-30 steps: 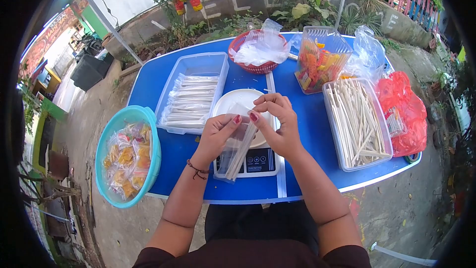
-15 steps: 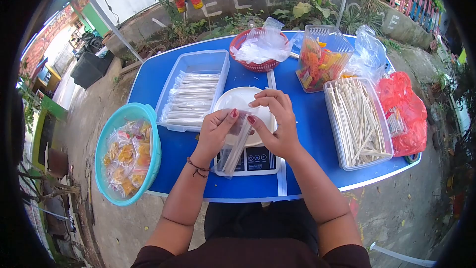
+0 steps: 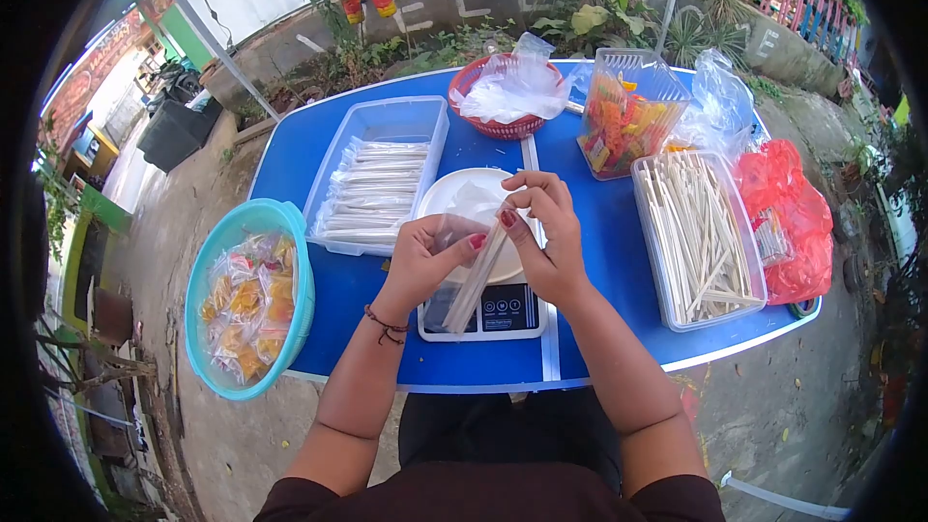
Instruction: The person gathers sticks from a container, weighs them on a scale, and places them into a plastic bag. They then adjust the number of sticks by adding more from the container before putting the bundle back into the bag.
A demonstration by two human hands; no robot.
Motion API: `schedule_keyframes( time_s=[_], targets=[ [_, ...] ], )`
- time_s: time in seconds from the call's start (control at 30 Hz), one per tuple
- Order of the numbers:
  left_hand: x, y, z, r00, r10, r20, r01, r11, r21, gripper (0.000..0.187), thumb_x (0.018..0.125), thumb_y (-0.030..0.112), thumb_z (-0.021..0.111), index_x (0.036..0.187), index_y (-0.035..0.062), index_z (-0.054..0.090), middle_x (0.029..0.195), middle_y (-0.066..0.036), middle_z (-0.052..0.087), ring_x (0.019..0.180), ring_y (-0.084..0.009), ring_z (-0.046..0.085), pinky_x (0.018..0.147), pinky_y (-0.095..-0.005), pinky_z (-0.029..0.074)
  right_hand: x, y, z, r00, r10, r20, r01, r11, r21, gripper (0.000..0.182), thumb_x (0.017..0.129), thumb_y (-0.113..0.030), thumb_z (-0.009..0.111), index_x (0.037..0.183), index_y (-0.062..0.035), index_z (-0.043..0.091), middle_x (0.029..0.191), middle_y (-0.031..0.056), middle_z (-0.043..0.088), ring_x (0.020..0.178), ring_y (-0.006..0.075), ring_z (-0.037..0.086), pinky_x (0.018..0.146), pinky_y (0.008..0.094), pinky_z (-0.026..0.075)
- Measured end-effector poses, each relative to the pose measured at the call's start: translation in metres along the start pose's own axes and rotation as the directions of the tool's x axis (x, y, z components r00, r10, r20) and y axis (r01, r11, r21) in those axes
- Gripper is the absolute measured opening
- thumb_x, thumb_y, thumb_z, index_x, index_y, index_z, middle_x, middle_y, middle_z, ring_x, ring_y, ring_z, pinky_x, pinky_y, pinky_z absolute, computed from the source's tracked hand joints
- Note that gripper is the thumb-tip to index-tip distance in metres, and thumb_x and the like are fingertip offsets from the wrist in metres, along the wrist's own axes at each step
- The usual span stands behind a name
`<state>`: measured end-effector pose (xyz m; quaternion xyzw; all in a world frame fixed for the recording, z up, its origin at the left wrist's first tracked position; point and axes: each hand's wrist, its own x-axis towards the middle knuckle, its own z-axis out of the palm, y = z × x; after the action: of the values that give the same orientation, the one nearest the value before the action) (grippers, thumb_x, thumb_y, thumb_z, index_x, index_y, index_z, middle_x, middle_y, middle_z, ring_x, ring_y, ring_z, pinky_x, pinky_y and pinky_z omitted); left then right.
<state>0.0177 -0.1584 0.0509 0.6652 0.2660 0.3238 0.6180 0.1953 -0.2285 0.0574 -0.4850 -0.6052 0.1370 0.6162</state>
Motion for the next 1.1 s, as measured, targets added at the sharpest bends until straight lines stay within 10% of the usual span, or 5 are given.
schedule_keyframes(
  time_s=[0.3,0.5,0.6,0.83,1.1],
  targets=[
    [-0.001,0.008,0.001,1.0,0.024,0.018,-0.025,0.998,0.064,0.019,0.084,0.011,0.071,0.1,-0.001,0.071,0.088,-0.007,0.071,0.077,-0.009,0.064,0.072,-0.0245,0.051,0.0,0.008,-0.001,0.988,-0.094,-0.124,0.088,0.995,-0.049,0.004,0.091,-0.006,0.06,0.091,-0.0023,0.061,0.107,0.0105,0.06,0.089,0.0191,0.055,0.071,0.0277,0.042],
    [0.0,0.005,0.001,0.988,0.067,-0.142,-0.07,0.997,-0.015,0.018,0.084,0.009,0.073,0.099,-0.0012,0.07,0.091,-0.008,0.071,0.082,-0.0107,0.065,0.073,-0.0244,0.052,-0.003,0.003,0.013,0.969,0.11,-0.223,-0.051,0.965,0.258,0.03,0.086,-0.01,0.067,0.113,-0.002,0.056,0.097,0.0081,0.061,0.083,0.0167,0.054,0.069,0.0269,0.043],
    [0.003,0.004,-0.001,0.962,0.103,-0.255,-0.141,0.981,-0.136,0.019,0.085,0.005,0.072,0.102,-0.002,0.068,0.094,-0.009,0.07,0.085,-0.012,0.066,0.075,-0.0244,0.053,-0.007,0.004,0.009,0.995,-0.029,0.1,0.038,0.995,-0.089,0.046,0.08,-0.017,0.073,0.119,-0.0029,0.053,0.093,0.0062,0.062,0.081,0.0166,0.054,0.073,0.0301,0.042],
    [0.004,-0.001,-0.004,0.927,0.139,-0.349,-0.202,0.968,-0.152,0.022,0.087,0.002,0.068,0.108,-0.0045,0.063,0.101,-0.012,0.068,0.091,-0.0148,0.066,0.08,-0.0276,0.055,-0.012,-0.005,0.016,0.96,0.015,0.279,0.072,0.951,-0.3,0.025,0.073,-0.023,0.078,0.086,-0.0082,0.063,0.077,0.0047,0.058,0.074,0.0206,0.054,0.073,0.0339,0.037],
    [0.008,-0.001,-0.003,0.943,0.073,-0.326,-0.232,0.845,-0.482,0.023,0.087,0.003,0.068,0.109,-0.0033,0.063,0.103,-0.013,0.067,0.091,-0.0168,0.066,0.083,-0.0302,0.056,-0.015,0.001,0.018,0.963,0.092,0.254,-0.021,0.962,-0.271,0.017,0.074,-0.017,0.076,0.081,-0.0083,0.064,0.077,0.006,0.059,0.071,0.0213,0.052,0.072,0.0346,0.037]
  ],
)
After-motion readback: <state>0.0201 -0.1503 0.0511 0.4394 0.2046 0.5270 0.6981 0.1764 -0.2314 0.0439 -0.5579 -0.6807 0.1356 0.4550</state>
